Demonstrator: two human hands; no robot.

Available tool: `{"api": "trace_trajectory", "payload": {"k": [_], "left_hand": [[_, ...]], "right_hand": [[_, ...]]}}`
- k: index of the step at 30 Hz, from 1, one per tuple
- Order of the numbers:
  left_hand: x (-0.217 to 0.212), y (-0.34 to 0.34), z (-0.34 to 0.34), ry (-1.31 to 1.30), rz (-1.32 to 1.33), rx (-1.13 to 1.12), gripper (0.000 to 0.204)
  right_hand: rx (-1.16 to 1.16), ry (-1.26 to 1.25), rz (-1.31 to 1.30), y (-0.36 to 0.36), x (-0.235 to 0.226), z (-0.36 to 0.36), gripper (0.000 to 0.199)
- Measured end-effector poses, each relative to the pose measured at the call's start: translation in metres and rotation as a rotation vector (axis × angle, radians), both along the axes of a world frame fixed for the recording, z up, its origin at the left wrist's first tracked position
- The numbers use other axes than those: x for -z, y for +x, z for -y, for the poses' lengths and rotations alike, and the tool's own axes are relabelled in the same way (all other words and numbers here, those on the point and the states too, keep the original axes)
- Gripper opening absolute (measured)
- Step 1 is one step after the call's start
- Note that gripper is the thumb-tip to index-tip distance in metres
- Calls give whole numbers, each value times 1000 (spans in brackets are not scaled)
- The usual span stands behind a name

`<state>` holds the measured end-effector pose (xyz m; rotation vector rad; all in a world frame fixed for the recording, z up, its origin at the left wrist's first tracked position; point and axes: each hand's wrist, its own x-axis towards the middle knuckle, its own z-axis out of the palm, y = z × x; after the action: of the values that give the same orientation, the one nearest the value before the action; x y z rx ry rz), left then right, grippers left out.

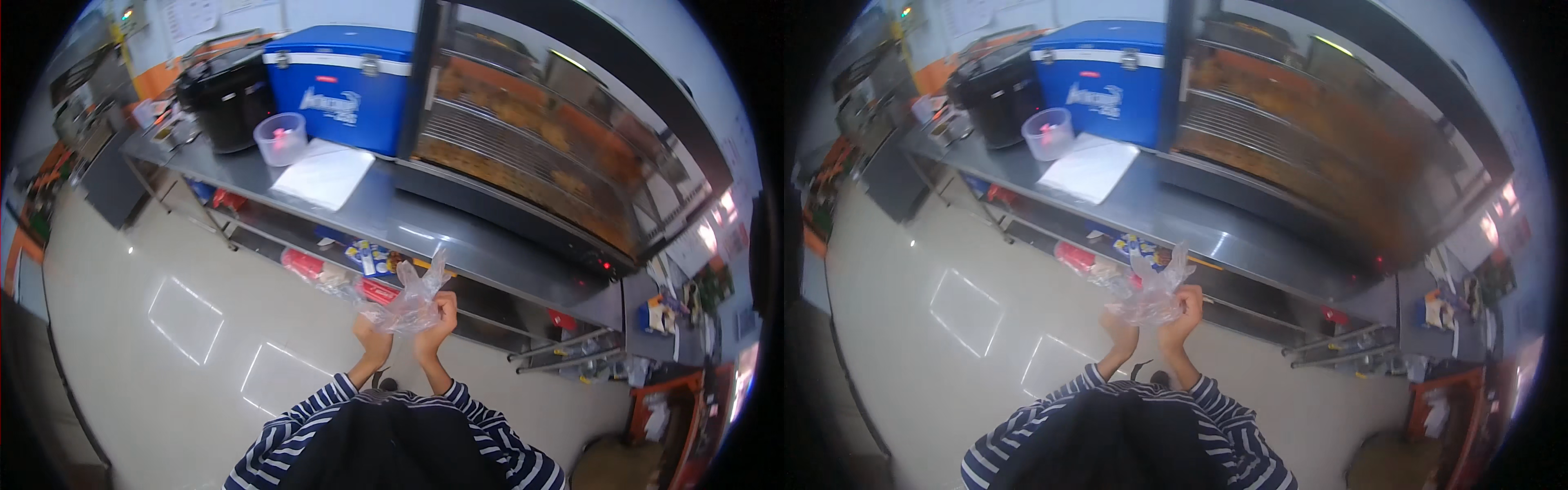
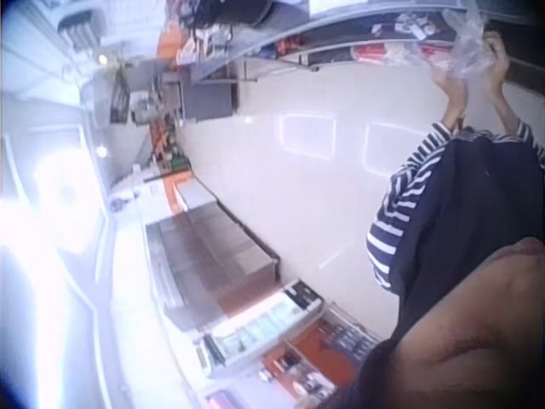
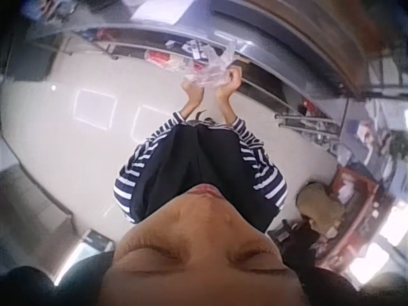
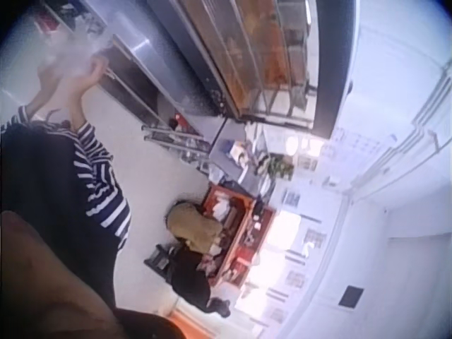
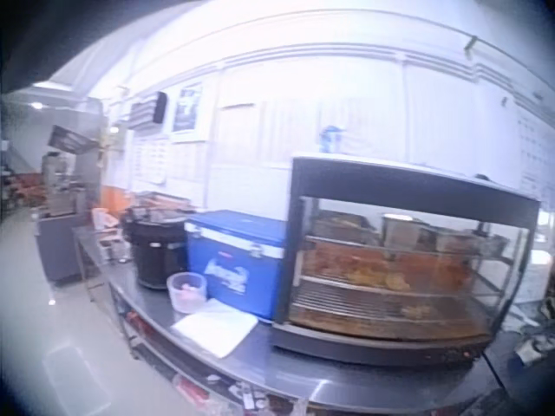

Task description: The person assembles food items by placing buns and scrambled eggs into cardboard boxes. They also handle plastic bags and a small packet of sauce, placing them into the boxes alongside the food.

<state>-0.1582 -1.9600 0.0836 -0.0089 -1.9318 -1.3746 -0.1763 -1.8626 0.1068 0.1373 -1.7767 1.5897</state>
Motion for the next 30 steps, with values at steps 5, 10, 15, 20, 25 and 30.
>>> {"api": "trace_trajectory", "payload": {"k": [5, 10, 15, 20, 25, 30], "left_hand": [[-18, -53, -43, 44, -170, 109, 17], [-19, -77, -63, -16, -183, 143, 19], [-16, -92, -48, -264, -326, 320, 13], [-33, -93, -55, -309, -482, 745, 12], [-66, -70, -75, -482, -507, 974, 22], [-54, -72, -82, -335, -247, 800, 20]], "right_hand": [[17, -646, 249, -20, -7, -29, 21], [-1515, -1432, -5, -38, 11, -56, 58], [-842, -1645, 258, -25, -8, -53, 53], [-495, -1116, 133, -36, -9, -43, 55], [-865, -1344, -233, -61, 3, -59, 66], [-907, -1178, -221, -46, -27, -75, 67]]}}
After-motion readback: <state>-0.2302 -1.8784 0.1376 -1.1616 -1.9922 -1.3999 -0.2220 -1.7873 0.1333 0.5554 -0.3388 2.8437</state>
